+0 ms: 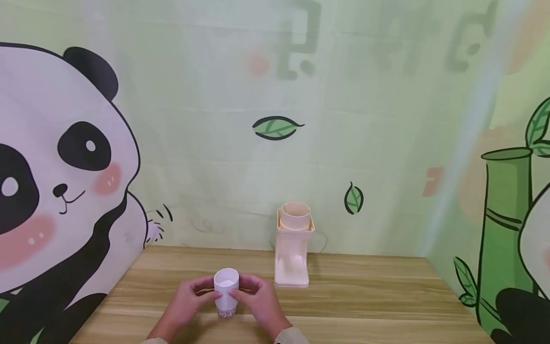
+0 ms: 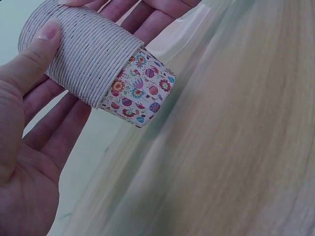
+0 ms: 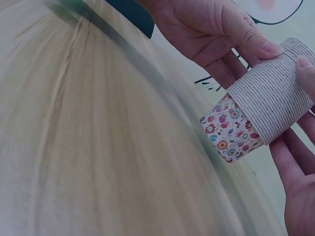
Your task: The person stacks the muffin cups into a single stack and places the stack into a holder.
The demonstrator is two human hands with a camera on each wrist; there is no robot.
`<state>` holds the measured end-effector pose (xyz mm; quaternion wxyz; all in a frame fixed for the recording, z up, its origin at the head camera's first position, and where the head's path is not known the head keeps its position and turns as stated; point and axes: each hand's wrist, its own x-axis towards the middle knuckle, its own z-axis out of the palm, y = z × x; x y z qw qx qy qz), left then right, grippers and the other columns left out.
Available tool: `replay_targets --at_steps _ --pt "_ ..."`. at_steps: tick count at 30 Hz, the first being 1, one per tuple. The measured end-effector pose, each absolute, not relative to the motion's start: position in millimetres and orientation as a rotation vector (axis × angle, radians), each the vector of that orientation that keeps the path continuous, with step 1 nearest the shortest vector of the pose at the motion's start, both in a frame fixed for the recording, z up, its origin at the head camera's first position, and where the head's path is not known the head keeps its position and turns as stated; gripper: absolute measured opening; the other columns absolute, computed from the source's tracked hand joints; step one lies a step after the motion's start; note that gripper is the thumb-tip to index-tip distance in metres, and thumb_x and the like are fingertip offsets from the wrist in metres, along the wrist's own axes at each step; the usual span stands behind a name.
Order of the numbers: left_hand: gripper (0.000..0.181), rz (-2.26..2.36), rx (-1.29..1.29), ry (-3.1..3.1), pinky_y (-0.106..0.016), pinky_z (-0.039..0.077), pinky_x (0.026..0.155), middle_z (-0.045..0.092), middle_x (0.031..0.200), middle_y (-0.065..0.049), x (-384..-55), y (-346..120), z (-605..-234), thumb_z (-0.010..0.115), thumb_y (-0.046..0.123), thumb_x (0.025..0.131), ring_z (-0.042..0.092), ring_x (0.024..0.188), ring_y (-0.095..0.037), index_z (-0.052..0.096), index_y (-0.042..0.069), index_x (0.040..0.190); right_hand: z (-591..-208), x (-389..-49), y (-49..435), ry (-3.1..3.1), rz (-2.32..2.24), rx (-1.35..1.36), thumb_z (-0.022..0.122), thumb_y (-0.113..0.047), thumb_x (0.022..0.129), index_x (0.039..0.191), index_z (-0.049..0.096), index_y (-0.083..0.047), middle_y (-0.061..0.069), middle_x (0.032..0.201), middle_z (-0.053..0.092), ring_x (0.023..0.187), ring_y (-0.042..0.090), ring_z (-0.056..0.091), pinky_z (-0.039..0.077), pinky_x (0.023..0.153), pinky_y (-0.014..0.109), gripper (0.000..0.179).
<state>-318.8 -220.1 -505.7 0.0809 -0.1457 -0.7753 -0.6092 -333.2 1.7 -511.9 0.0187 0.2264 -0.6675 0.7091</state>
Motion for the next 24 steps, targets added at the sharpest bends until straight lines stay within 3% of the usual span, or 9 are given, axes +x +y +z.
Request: replay_targets --at_steps 15,24 --pt "0.045 -1.751 -0.485 -2.309 -0.023 0.058 0.092 0.078 0.115 -0.021 -330 -214 -484 0.085 0.008 0.091 0.072 0.103 -0.010 0.071 -0.010 0.129 -487 -344 9 -2.074 2.147 0.756 0.085 -0.006 0.092 0.125 0.077 0.000 0.017 0.116 0.079 0.107 0.021 0.076 0.061 0.091 0.025 0.035" --pt "0.042 -1.756 -0.427 -2.308 -0.025 0.060 0.091 0.079 0.113 -0.016 -338 -203 -467 0.087 0.008 0.089 0.073 0.104 -0.015 0.074 -0.004 0.128 -471 -352 19 -2.099 2.094 0.772 0.084 -0.009 0.093 0.127 0.077 -0.004 0.013 0.116 0.079 0.109 0.022 0.075 0.061 0.093 0.025 0.036"
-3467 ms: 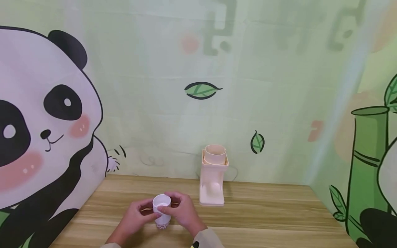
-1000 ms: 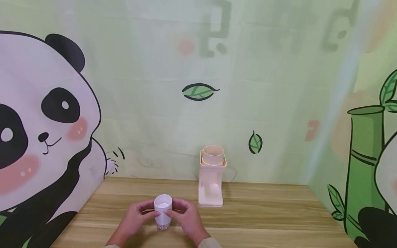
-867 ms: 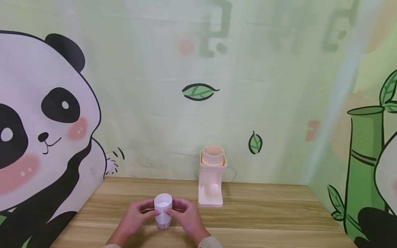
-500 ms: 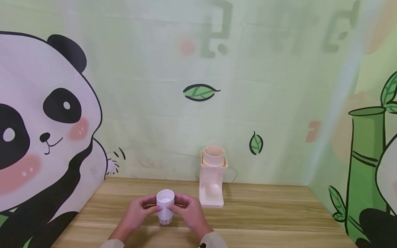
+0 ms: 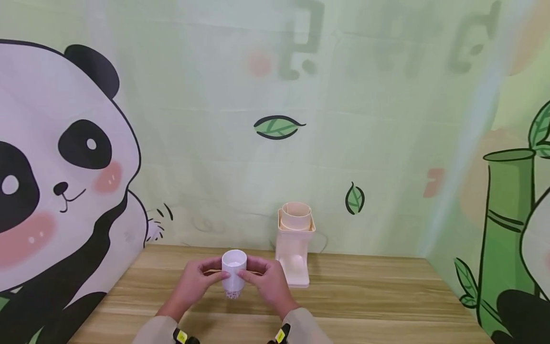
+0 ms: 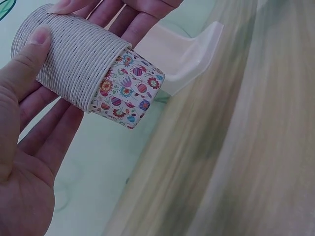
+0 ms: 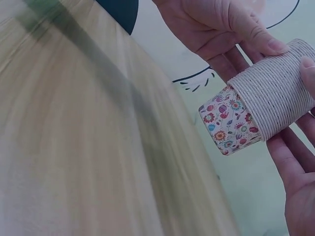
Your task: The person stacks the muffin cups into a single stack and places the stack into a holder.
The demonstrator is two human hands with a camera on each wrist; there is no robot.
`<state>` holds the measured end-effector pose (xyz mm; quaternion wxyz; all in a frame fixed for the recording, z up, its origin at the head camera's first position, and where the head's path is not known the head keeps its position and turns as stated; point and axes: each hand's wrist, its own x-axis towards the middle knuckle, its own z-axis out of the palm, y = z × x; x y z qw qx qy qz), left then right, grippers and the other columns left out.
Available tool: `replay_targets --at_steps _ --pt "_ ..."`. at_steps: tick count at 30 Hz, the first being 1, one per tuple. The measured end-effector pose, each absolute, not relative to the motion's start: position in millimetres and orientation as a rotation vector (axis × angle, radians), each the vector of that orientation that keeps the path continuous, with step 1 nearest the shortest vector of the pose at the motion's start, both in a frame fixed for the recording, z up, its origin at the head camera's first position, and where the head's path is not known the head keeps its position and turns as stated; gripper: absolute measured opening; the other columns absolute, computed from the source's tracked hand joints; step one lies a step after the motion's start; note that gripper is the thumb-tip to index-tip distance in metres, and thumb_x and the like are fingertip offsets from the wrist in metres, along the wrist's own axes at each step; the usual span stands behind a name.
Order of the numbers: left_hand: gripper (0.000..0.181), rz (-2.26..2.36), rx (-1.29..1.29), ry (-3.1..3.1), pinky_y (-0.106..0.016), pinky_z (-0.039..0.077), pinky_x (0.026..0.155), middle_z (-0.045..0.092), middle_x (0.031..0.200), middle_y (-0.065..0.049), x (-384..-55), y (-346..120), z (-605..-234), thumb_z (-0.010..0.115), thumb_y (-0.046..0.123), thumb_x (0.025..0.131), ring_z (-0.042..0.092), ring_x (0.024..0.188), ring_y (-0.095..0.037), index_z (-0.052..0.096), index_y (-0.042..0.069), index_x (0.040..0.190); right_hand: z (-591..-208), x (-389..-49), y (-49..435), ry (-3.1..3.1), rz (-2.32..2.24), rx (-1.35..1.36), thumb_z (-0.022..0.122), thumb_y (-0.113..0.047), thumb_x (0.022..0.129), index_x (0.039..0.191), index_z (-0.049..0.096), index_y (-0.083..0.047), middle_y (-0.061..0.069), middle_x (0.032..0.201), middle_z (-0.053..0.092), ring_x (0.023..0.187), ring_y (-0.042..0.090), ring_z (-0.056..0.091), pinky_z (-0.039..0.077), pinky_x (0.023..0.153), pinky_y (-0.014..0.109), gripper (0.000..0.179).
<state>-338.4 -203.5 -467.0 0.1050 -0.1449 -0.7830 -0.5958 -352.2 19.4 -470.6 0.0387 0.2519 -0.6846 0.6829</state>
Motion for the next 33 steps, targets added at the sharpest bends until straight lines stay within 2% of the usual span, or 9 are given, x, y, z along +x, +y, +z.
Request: replay_targets --at_steps 4,10,13,21,33 --pt "0.043 -1.712 -0.406 -2.336 -0.030 0.062 0.093 0.080 0.114 -0.013 -342 -198 -458 0.087 0.013 0.090 0.074 0.107 -0.020 0.075 -0.001 0.129 -464 -358 25 -2.106 2.056 0.789 0.085 -0.009 0.092 0.127 0.078 -0.005 0.013 0.115 0.080 0.108 0.021 0.076 0.061 0.092 0.026 0.035" --pt "0.044 -1.646 -0.393 -2.362 -0.045 0.060 0.102 0.080 0.115 -0.010 -348 -191 -446 0.087 0.018 0.091 0.073 0.112 -0.026 0.075 0.002 0.131 -454 -366 32 -2.127 1.998 0.800 0.084 -0.011 0.093 0.129 0.077 -0.004 0.012 0.116 0.080 0.108 0.021 0.076 0.061 0.094 0.027 0.037" --pt "0.045 -1.639 -0.387 -2.368 -0.049 0.059 0.103 0.080 0.116 -0.010 -351 -189 -441 0.087 0.020 0.092 0.073 0.113 -0.028 0.075 0.002 0.132 -448 -368 35 -2.134 1.993 0.810 0.083 -0.011 0.094 0.130 0.076 -0.004 0.013 0.118 0.079 0.110 0.023 0.076 0.061 0.094 0.028 0.037" --pt "0.047 -1.665 -0.349 -2.391 -0.052 0.058 0.105 0.079 0.120 -0.006 -356 -183 -431 0.088 0.027 0.091 0.071 0.117 -0.028 0.076 0.010 0.133 -435 -374 43 -2.163 1.960 0.824 0.083 -0.017 0.095 0.132 0.075 -0.006 0.012 0.122 0.078 0.112 0.024 0.075 0.062 0.095 0.031 0.039" --pt "0.046 -1.650 -0.417 -2.362 -0.053 0.057 0.106 0.079 0.121 -0.008 -367 -174 -410 0.085 0.026 0.094 0.070 0.118 -0.029 0.074 0.009 0.135 -411 -382 52 -2.180 1.879 0.800 0.084 -0.015 0.095 0.134 0.074 -0.005 0.013 0.123 0.078 0.114 0.026 0.075 0.062 0.097 0.035 0.041"
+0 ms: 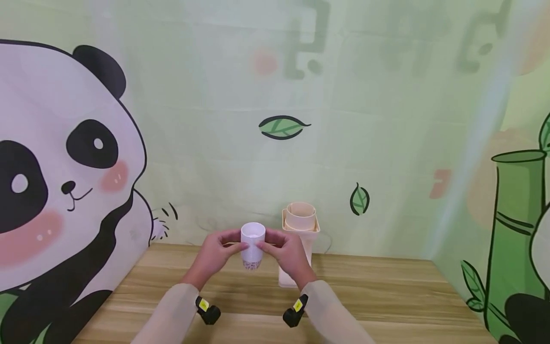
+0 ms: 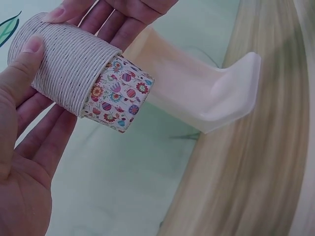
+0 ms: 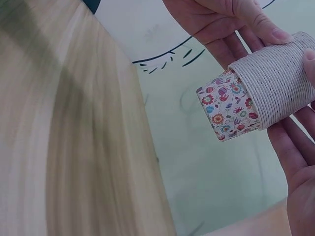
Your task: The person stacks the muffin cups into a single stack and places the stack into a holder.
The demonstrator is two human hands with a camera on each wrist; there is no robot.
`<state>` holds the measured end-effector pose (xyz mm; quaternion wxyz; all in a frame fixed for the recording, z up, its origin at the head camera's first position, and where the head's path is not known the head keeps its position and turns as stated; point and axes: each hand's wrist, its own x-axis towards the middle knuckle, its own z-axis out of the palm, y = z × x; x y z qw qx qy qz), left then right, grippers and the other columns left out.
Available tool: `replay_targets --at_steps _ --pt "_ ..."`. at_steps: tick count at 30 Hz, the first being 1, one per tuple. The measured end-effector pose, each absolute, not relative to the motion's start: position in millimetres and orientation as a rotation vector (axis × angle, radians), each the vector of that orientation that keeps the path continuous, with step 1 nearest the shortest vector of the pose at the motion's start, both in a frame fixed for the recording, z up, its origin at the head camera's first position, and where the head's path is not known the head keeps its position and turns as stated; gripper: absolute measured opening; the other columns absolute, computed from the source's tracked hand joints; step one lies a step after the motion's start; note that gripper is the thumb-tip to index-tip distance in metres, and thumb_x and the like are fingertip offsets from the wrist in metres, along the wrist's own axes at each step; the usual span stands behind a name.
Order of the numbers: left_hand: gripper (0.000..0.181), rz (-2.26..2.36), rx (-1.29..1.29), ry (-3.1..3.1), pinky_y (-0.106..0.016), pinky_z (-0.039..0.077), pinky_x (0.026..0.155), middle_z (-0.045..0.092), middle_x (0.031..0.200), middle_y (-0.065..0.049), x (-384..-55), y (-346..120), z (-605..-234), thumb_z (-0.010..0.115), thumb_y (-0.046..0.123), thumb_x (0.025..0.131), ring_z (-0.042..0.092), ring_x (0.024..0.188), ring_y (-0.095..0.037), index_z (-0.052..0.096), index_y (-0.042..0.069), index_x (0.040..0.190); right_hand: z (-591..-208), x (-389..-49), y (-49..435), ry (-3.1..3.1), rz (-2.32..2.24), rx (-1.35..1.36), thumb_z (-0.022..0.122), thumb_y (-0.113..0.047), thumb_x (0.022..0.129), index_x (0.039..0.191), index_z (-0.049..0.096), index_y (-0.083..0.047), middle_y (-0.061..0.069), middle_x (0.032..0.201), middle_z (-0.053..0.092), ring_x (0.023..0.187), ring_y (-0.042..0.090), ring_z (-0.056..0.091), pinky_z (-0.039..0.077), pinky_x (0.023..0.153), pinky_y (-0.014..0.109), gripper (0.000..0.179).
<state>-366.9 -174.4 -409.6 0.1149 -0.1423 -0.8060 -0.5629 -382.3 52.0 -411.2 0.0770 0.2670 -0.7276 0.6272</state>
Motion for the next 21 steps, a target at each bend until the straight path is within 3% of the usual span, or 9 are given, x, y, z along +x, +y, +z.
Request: replay_targets --at_steps 6,13,21 --pt "0.047 -1.639 -0.449 -2.349 -0.051 0.058 0.104 0.079 0.121 -0.008 -372 -169 -397 0.085 0.026 0.094 0.071 0.118 -0.028 0.073 0.009 0.137 -400 -386 56 -2.146 1.846 0.801 0.083 -0.011 0.094 0.133 0.074 -0.003 0.015 0.124 0.077 0.117 0.031 0.074 0.060 0.102 0.041 0.040" --pt "0.044 -1.617 -0.491 -2.340 -0.050 0.058 0.103 0.079 0.120 -0.007 -378 -163 -388 0.082 0.026 0.097 0.071 0.117 -0.026 0.073 0.009 0.137 -390 -393 60 -2.110 1.847 0.807 0.084 -0.012 0.094 0.130 0.076 -0.004 0.013 0.121 0.079 0.113 0.027 0.075 0.062 0.097 0.035 0.038" --pt "0.042 -1.585 -0.541 -2.304 -0.050 0.057 0.105 0.078 0.122 -0.011 -386 -157 -373 0.079 0.022 0.099 0.071 0.118 -0.028 0.072 0.006 0.137 -375 -400 64 -2.101 1.825 0.777 0.085 -0.013 0.093 0.130 0.076 -0.005 0.012 0.121 0.079 0.114 0.026 0.075 0.061 0.100 0.038 0.038"
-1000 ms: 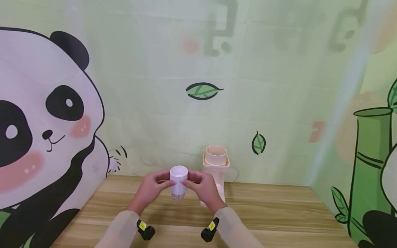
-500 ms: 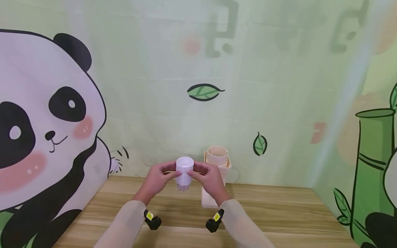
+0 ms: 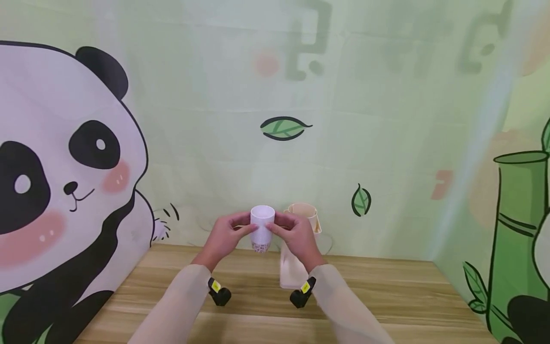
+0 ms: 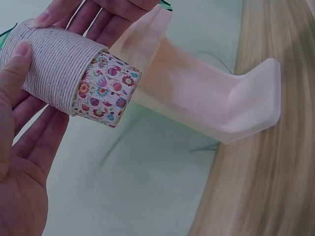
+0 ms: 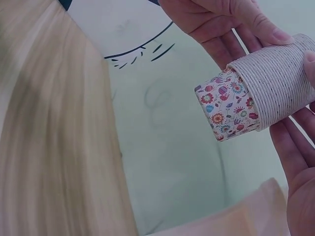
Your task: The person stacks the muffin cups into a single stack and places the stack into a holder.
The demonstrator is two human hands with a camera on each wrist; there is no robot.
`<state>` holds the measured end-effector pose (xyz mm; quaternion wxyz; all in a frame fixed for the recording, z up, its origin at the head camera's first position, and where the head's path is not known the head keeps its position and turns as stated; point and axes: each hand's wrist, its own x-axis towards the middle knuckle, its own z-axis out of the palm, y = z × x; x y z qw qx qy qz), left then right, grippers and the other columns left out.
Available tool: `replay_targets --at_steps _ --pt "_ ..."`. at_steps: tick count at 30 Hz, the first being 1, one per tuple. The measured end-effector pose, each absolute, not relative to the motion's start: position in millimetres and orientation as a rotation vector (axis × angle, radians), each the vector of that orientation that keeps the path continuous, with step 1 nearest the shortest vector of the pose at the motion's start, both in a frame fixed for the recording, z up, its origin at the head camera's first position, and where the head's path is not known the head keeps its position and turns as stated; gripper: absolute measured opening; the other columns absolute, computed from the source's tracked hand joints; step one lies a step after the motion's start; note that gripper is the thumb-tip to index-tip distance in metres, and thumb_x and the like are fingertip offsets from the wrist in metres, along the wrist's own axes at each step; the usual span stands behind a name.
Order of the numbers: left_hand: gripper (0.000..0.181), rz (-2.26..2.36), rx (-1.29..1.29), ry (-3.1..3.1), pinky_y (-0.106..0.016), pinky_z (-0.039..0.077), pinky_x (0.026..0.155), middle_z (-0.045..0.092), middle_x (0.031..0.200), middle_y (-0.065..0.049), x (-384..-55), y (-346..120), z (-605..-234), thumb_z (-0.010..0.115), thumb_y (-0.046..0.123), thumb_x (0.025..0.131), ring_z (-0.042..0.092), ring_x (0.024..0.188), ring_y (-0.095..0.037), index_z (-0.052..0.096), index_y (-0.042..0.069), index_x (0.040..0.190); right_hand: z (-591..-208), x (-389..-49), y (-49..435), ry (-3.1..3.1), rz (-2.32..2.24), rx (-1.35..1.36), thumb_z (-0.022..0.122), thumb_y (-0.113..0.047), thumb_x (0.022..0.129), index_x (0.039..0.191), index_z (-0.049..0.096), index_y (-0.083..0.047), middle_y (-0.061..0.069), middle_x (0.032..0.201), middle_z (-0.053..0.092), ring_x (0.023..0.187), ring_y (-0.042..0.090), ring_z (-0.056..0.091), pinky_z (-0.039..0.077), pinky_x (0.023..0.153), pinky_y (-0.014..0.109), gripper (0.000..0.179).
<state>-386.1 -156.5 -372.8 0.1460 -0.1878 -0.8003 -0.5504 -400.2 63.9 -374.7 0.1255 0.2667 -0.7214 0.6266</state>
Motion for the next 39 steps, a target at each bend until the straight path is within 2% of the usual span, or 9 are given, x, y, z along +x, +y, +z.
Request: replay_targets --at_steps 11,21,30,39 --pt "0.044 -1.597 -0.546 -2.291 -0.051 0.055 0.106 0.077 0.127 -0.010 -397 -144 -348 0.078 0.023 0.100 0.070 0.121 -0.028 0.071 0.008 0.140 -351 -408 72 -2.097 1.779 0.701 0.086 -0.019 0.093 0.130 0.077 -0.008 0.010 0.121 0.079 0.113 0.026 0.075 0.061 0.100 0.039 0.040" --pt "0.043 -1.611 -0.554 -2.262 -0.051 0.056 0.105 0.077 0.127 -0.009 -408 -131 -331 0.078 0.023 0.100 0.069 0.121 -0.028 0.071 0.010 0.141 -336 -416 82 -2.073 1.790 0.657 0.085 -0.022 0.095 0.131 0.076 -0.007 0.011 0.123 0.078 0.114 0.026 0.074 0.061 0.099 0.034 0.040" --pt "0.045 -1.623 -0.561 -2.278 -0.052 0.055 0.107 0.075 0.132 -0.008 -415 -117 -319 0.076 0.029 0.102 0.067 0.124 -0.028 0.068 0.013 0.144 -324 -422 96 -2.078 1.770 0.648 0.082 -0.020 0.097 0.133 0.075 -0.006 0.014 0.126 0.077 0.116 0.029 0.072 0.060 0.102 0.039 0.040" --pt "0.045 -1.615 -0.585 -2.268 -0.051 0.057 0.106 0.074 0.135 -0.009 -422 -101 -310 0.075 0.026 0.103 0.068 0.124 -0.029 0.067 0.012 0.145 -318 -427 111 -2.073 1.754 0.665 0.081 -0.022 0.098 0.137 0.072 -0.007 0.013 0.134 0.074 0.124 0.030 0.070 0.057 0.107 0.044 0.043"
